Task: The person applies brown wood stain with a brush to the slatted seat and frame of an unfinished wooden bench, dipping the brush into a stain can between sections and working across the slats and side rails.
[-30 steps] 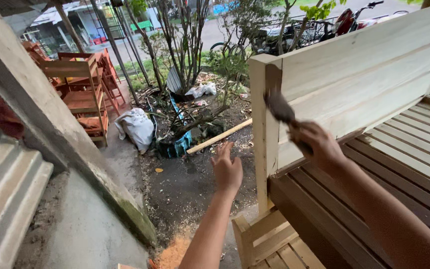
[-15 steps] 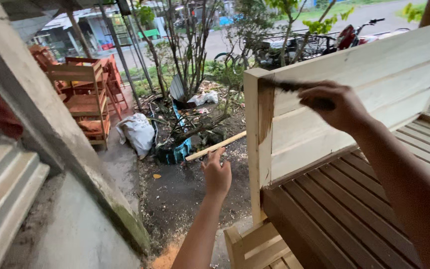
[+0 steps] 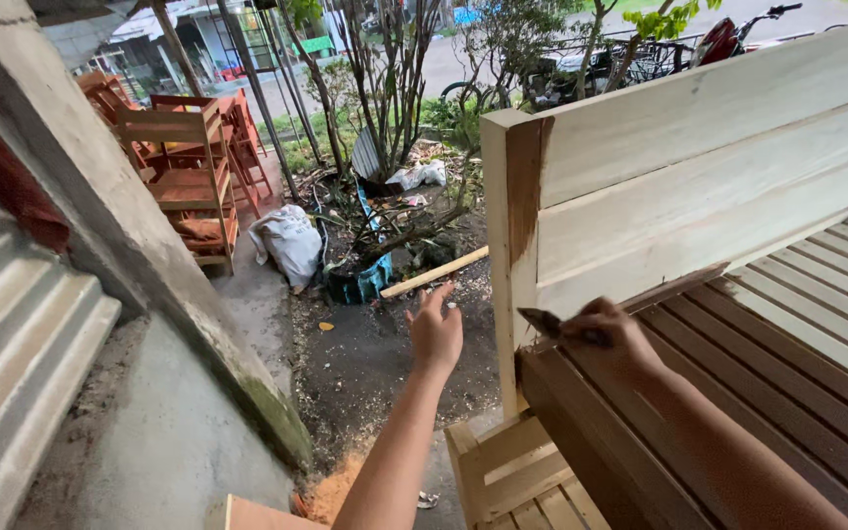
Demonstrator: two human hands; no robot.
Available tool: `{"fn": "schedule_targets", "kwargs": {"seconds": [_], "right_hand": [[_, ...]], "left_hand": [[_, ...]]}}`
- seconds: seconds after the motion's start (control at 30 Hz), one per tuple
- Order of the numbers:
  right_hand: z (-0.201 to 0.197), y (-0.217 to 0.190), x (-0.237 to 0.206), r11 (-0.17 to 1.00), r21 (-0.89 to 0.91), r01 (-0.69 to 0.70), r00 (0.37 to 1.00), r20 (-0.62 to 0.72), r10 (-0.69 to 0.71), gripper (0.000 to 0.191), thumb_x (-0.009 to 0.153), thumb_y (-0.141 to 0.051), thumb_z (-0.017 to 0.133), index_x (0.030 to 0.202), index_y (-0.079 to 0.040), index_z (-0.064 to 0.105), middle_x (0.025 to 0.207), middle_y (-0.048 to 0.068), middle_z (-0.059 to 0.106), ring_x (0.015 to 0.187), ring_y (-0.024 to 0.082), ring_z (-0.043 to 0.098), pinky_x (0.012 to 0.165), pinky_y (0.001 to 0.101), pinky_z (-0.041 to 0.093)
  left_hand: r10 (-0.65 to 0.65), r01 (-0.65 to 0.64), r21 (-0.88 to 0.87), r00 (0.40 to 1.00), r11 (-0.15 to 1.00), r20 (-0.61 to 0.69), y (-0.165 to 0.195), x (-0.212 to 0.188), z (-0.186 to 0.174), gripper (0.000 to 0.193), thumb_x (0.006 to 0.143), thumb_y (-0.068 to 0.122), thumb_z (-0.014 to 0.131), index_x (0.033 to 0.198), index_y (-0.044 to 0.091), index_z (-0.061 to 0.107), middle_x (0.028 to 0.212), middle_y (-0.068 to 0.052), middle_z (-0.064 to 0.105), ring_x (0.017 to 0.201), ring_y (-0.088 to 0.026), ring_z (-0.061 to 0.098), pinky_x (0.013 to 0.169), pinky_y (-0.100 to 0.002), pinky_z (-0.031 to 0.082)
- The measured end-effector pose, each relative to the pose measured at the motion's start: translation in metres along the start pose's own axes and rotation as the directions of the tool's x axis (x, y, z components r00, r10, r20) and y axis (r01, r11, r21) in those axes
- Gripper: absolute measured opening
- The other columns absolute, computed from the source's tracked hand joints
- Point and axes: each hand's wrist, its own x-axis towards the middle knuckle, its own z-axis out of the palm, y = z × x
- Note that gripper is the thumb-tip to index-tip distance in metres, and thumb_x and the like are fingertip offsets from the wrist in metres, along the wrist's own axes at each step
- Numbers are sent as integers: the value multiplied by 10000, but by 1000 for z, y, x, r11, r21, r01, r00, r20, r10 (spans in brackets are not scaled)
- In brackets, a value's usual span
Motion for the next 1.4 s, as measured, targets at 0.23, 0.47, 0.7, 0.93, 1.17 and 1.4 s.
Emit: {"fn": "schedule_targets", "kwargs": {"seconds": [0.23, 0.47, 0.7, 0.93, 1.17, 1.4], "right_hand": [[-71, -74, 55, 765, 582, -277, 832, -253, 493, 260, 968, -93, 673, 1210, 1, 688, 1172, 181, 740, 1040, 187, 739, 879, 247, 608], [-75, -98, 109, 582, 805, 116, 836, -396, 381, 380, 958, -86, 673, 1269, 117, 597, 1124, 201, 729, 942, 260, 772, 797, 312, 651], [-29, -65, 113, 970, 179, -161, 907, -360, 217, 332, 989, -116, 625, 1318, -76, 638, 837, 159, 686, 604, 161, 587, 454, 271, 458], [12, 1, 74, 949, -280, -143, 976, -201, 88, 225, 1064, -249, 582, 1121, -65, 697, 723, 85, 693, 489, 192, 512, 416, 334, 393], [67, 43, -9, 866, -406, -292, 955, -166, 245, 228, 1003, -268, 613, 1162, -125, 694, 913, 103, 733, 635, 226, 649, 500, 366, 548], [46, 46, -35, 752, -419, -509, 807, 72, 587, 336, 956, -314, 632, 1286, -256, 656, 1133, 31, 792, 862, 205, 786, 731, 378, 647]], "left_hand": [[3, -3, -17, 1000, 1000, -25, 1, 2, -17, 428, 954, 165, 494, 1365, 121, 608, 1457, -120, 591, 1538, -313, 281, 1259, -556, -44], [20, -20, -14, 999, 1000, -49, 10, 3, -24, 422, 934, 175, 491, 1324, 143, 650, 1415, -104, 628, 1527, -301, 313, 1265, -534, -33], [54, -57, -27, 994, 998, -92, 1, 10, -29, 415, 929, 160, 520, 1318, 134, 660, 1371, -126, 649, 1519, -310, 319, 1264, -548, 0], [28, -33, -45, 994, 998, -103, -15, 11, -14, 399, 902, 141, 546, 1274, 129, 692, 1406, -128, 624, 1517, -309, 327, 1251, -563, 4], [-43, 43, -3, 999, 999, -14, -26, 3, 0, 428, 927, 137, 479, 1316, 146, 657, 1408, -71, 642, 1530, -297, 295, 1261, -548, -43], [-80, 80, 26, 997, 996, 9, -36, -12, 8, 424, 926, 147, 484, 1312, 143, 661, 1404, -72, 641, 1528, -291, 308, 1270, -540, -22]]}}
